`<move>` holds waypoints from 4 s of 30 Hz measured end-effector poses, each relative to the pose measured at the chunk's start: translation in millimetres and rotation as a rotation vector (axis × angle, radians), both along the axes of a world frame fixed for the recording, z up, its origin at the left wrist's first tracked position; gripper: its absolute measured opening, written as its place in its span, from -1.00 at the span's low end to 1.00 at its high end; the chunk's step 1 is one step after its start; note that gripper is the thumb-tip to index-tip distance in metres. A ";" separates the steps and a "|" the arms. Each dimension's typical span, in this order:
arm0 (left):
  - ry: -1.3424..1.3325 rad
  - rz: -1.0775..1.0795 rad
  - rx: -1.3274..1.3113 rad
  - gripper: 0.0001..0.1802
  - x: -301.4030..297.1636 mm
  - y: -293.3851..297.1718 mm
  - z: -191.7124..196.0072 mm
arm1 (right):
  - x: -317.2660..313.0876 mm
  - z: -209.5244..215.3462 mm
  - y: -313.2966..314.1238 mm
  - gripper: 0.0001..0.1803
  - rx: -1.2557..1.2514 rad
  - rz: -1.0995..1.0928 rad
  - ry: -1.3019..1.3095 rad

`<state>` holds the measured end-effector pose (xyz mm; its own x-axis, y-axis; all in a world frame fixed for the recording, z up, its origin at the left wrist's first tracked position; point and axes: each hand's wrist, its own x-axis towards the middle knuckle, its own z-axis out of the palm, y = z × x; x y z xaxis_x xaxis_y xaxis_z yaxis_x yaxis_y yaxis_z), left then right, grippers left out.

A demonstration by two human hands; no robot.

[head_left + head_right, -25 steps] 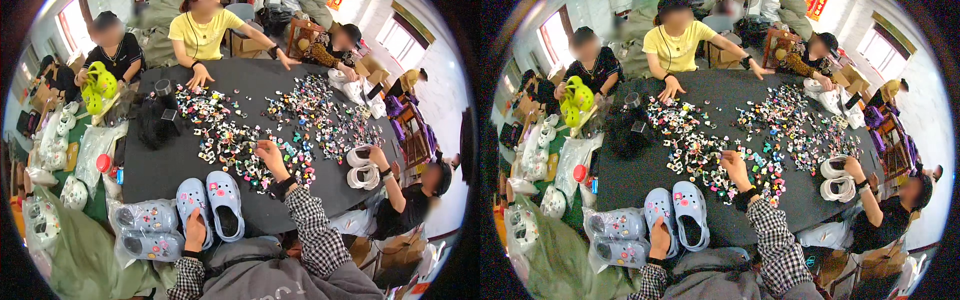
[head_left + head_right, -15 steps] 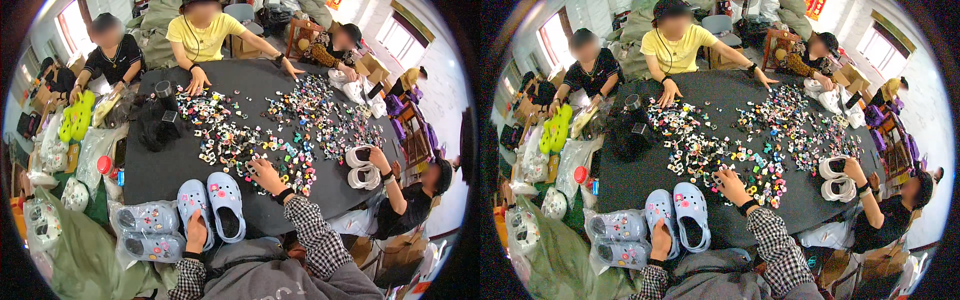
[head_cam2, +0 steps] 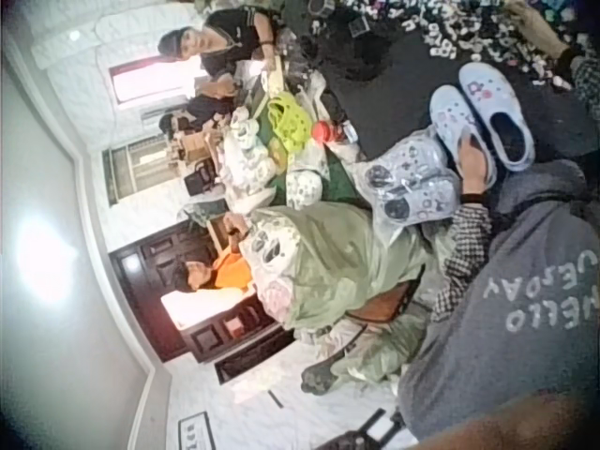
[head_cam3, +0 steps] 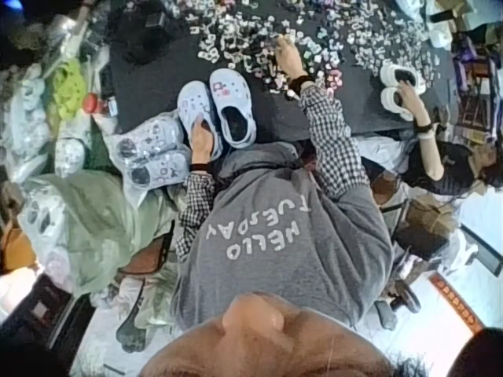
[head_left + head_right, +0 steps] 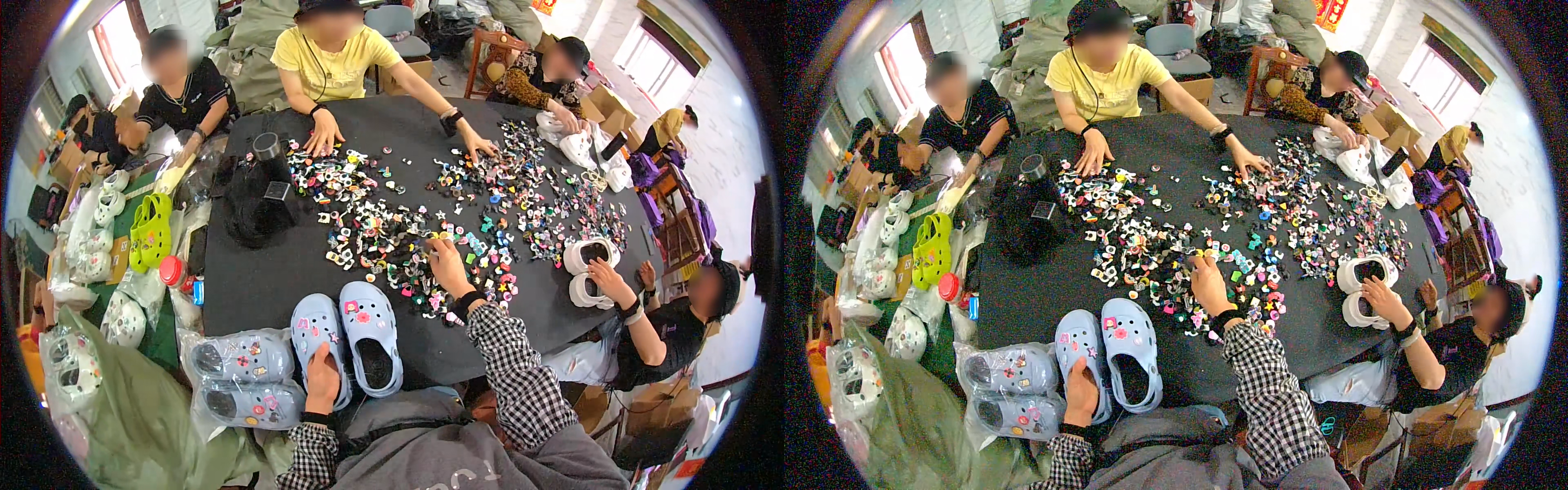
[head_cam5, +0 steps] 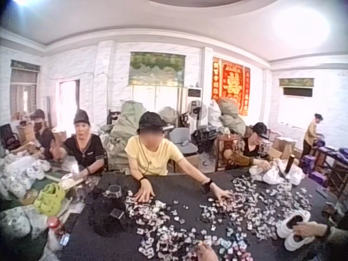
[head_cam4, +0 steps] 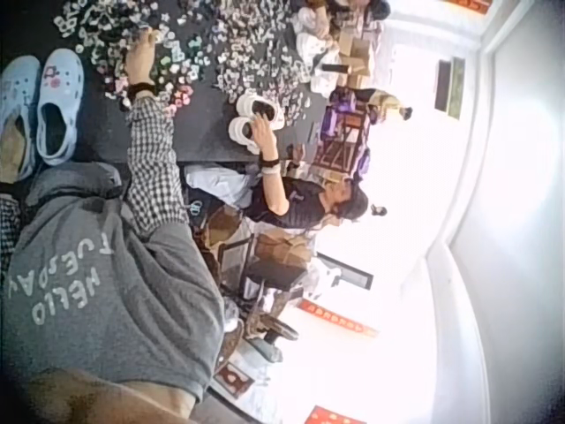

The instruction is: Attaching decorative plastic charms into the holes of rubber clogs.

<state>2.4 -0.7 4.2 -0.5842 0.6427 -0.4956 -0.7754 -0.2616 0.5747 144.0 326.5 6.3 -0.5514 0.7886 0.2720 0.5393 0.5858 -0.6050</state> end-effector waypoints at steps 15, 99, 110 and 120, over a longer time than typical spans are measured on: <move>0.023 -0.003 0.037 -0.76 3.8 7.8 14.2 | 3.0 11.4 -30.0 -0.73 0.193 0.305 -0.223; 0.041 -0.118 0.125 -0.49 -6.9 -4.0 -20.5 | 260.7 28.8 -37.9 -0.75 0.181 -0.785 0.118; 0.035 -0.095 0.121 -0.55 -19.6 -11.3 -46.9 | 255.9 60.2 -48.8 -0.74 0.044 -0.691 0.143; 0.125 -0.134 0.066 -0.62 -9.9 -3.6 -31.8 | 244.9 86.5 -65.3 -0.69 0.144 -0.702 0.181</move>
<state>-7.5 -4.3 -27.5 -0.5456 0.7474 -0.3791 -0.7295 -0.2010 0.6537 388.9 261.2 92.8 0.1337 0.8888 0.4383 0.7151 0.2197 -0.6636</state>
